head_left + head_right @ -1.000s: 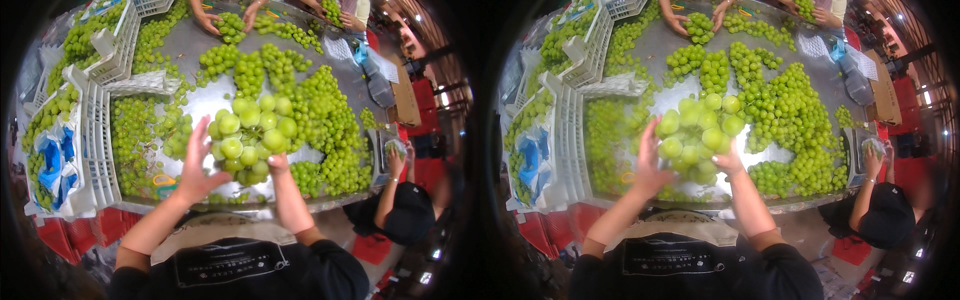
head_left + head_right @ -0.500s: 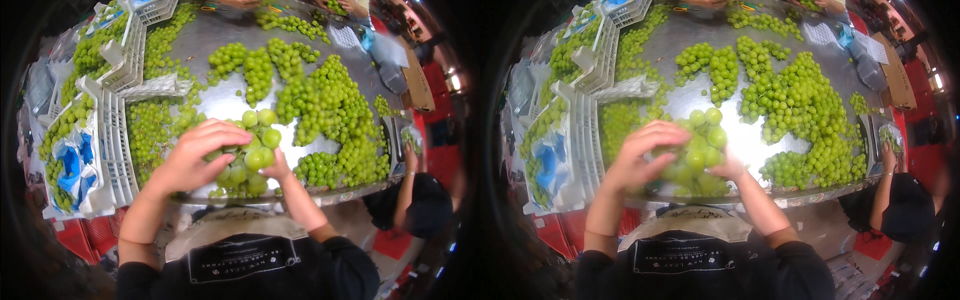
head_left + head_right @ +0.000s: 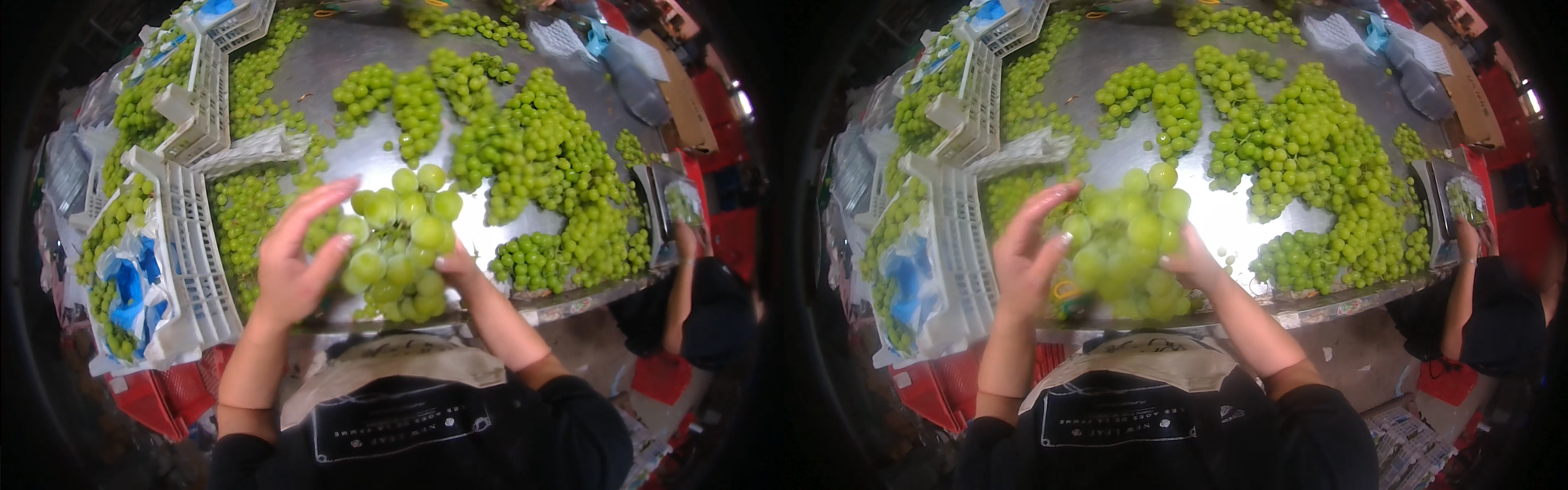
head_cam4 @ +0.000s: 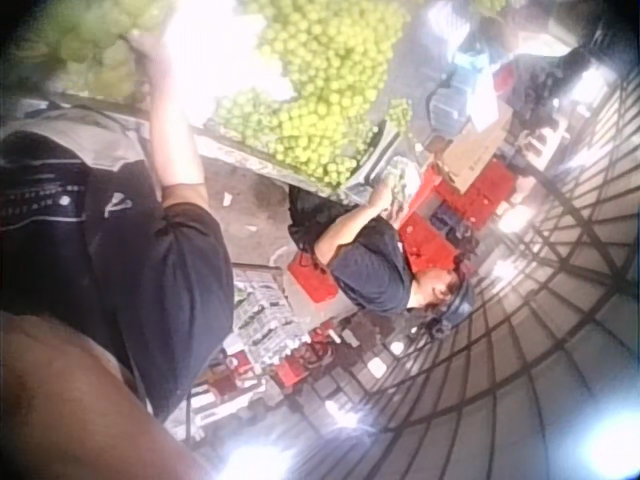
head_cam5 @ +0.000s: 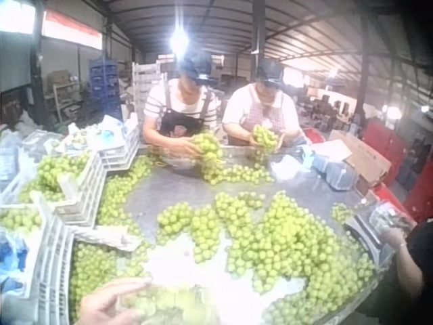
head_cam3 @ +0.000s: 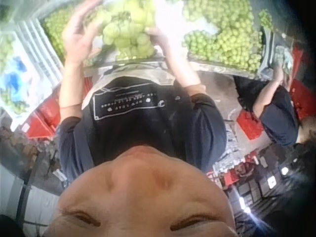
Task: The person sorts green grapes on a metal table by hand and with scissors, removing individual grapes from bunches before placing the bunches into crates.
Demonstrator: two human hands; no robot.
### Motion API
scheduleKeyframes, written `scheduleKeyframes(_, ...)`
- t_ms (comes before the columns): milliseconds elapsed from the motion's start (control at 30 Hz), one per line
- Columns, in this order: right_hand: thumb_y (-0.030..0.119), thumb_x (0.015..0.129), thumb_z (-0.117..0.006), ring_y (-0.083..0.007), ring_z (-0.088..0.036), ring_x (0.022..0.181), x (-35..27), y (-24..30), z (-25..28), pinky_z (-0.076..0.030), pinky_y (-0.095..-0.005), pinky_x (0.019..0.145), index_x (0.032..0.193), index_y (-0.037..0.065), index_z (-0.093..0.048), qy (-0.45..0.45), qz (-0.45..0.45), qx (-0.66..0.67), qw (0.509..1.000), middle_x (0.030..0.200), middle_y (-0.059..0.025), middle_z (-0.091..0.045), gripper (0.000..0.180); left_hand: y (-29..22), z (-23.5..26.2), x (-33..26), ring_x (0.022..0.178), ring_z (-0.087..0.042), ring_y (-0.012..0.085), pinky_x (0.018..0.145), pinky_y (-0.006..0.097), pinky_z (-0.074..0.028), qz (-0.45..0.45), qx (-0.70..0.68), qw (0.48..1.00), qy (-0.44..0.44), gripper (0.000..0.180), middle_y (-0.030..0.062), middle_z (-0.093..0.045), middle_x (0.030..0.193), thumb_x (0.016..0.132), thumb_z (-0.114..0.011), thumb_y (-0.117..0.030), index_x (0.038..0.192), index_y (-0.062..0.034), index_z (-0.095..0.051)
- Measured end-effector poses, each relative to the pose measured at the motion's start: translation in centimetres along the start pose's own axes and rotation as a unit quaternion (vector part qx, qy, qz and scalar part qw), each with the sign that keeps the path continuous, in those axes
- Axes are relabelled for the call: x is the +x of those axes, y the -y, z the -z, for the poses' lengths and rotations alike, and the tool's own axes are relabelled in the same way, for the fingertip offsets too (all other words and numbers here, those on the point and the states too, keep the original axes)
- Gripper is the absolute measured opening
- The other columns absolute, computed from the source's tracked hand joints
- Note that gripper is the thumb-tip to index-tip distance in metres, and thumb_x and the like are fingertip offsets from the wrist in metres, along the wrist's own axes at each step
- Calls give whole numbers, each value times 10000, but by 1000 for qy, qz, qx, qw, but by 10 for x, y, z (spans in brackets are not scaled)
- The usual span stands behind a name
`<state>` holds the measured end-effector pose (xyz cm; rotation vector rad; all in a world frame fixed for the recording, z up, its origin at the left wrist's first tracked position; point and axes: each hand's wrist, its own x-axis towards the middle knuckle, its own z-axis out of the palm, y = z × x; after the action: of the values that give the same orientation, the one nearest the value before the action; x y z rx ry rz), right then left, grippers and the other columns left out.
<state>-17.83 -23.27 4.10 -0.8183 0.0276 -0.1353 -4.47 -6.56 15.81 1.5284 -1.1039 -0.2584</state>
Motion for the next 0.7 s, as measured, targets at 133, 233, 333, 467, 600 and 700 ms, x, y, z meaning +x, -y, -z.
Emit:
scheduleKeyframes(133,224,857,-520,-246,-522,1103,-3,-4,0,-439,-396,937,1305,-7,-351,19,-2,229,973,1236,-147,-488,532,16,-3,-8,1172,-476,250,1028,360,-331,91,-116,982,-117,374,167,-519,1233,795,-543,27,1166,54,-503)
scheduleKeyframes(233,268,920,-391,-272,-538,1081,-3,-4,0,-448,-405,928,1247,-14,-428,-71,46,146,986,1176,-149,-537,434,33,-11,-16,1167,-483,256,1024,363,-346,145,-157,966,-146,381,162,-522,1232,814,-555,-16,1186,39,-490)
scheduleKeyframes(333,345,928,-356,-257,-551,1056,10,7,-4,-453,-394,918,1224,27,-455,-89,20,291,952,1169,-124,-546,446,36,-24,-21,1185,-469,246,1015,370,-343,230,-143,955,-121,409,150,-490,1269,829,-528,-31,1226,30,-452)
scheduleKeyframes(467,430,900,-380,-273,-530,1049,15,13,-9,-439,-405,918,1229,64,-465,-138,19,286,948,1194,-111,-524,499,42,-40,-30,1222,-426,232,1005,371,-376,256,-168,951,-55,434,137,-438,1319,851,-568,-122,1247,1,-438)
scheduleKeyframes(600,425,893,-402,-279,-507,1082,15,15,-11,-420,-413,938,1236,65,-460,-146,15,294,945,1209,-123,-512,501,43,-48,-31,1234,-409,226,1017,347,-326,240,-158,957,-46,425,123,-438,1320,856,-529,-64,1261,2,-420)
scheduleKeyframes(700,426,892,-413,-286,-496,1098,14,17,-16,-410,-420,951,1250,54,-445,-156,31,279,947,1219,-130,-502,517,44,-51,-30,1232,-411,223,1015,342,-329,243,-147,958,-50,418,123,-442,1315,858,-528,-55,1258,3,-422)
